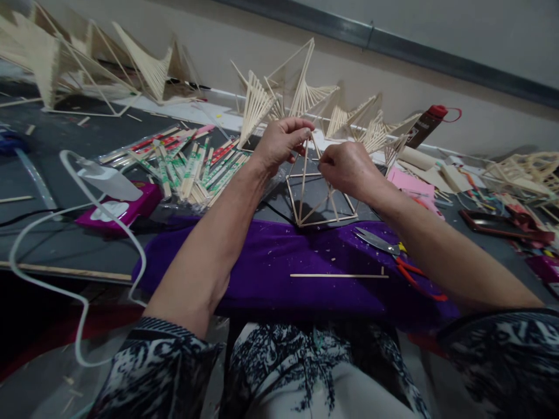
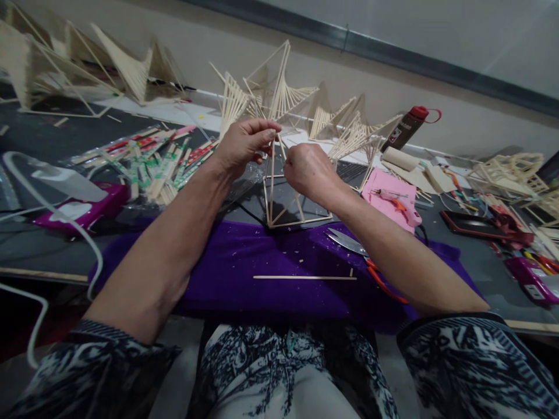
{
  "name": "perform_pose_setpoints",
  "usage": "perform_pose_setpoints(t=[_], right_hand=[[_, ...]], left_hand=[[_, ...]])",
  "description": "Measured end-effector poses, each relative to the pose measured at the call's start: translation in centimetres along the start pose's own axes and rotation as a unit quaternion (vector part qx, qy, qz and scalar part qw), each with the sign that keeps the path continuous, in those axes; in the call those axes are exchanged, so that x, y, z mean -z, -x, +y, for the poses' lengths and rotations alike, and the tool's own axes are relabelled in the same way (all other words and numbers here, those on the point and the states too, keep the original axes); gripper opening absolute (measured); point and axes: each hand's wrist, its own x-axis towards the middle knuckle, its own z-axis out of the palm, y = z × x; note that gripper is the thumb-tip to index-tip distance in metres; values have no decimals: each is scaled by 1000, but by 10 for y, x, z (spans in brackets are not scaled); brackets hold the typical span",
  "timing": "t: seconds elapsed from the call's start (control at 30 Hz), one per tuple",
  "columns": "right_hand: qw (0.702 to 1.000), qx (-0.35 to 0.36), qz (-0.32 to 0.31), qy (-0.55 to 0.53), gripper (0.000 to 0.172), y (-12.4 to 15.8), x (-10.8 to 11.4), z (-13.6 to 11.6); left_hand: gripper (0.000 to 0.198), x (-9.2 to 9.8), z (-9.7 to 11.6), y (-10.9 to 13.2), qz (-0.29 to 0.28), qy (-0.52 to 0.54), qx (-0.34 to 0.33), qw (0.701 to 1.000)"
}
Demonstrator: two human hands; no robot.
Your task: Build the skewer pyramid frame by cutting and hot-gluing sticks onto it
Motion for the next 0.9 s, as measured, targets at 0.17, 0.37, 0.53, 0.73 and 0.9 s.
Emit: perform_pose_setpoints(t=[0.17,0.37,0.53,0.73,0.9], right_hand=[[999,-12,-12,-45,23,-1,4,-3],[994,-31,-58,-82,21,-6,6,-2],[987,-70,-110,-90,17,-10,8,-8],[979,-85,-132,-133,16,-13,10,-17],[978,-88,-145,-119,17,-14,7,-22]], left_hand=[[30,0,0,5,27,-4,13,1000],[28,1,2,28,55,-41,84,994],[18,1,-8,51,-68,-9,159,985],[12,-1,-27,61,-180,46,208,960],[25,-2,-38,61,-217,68,235,945]])
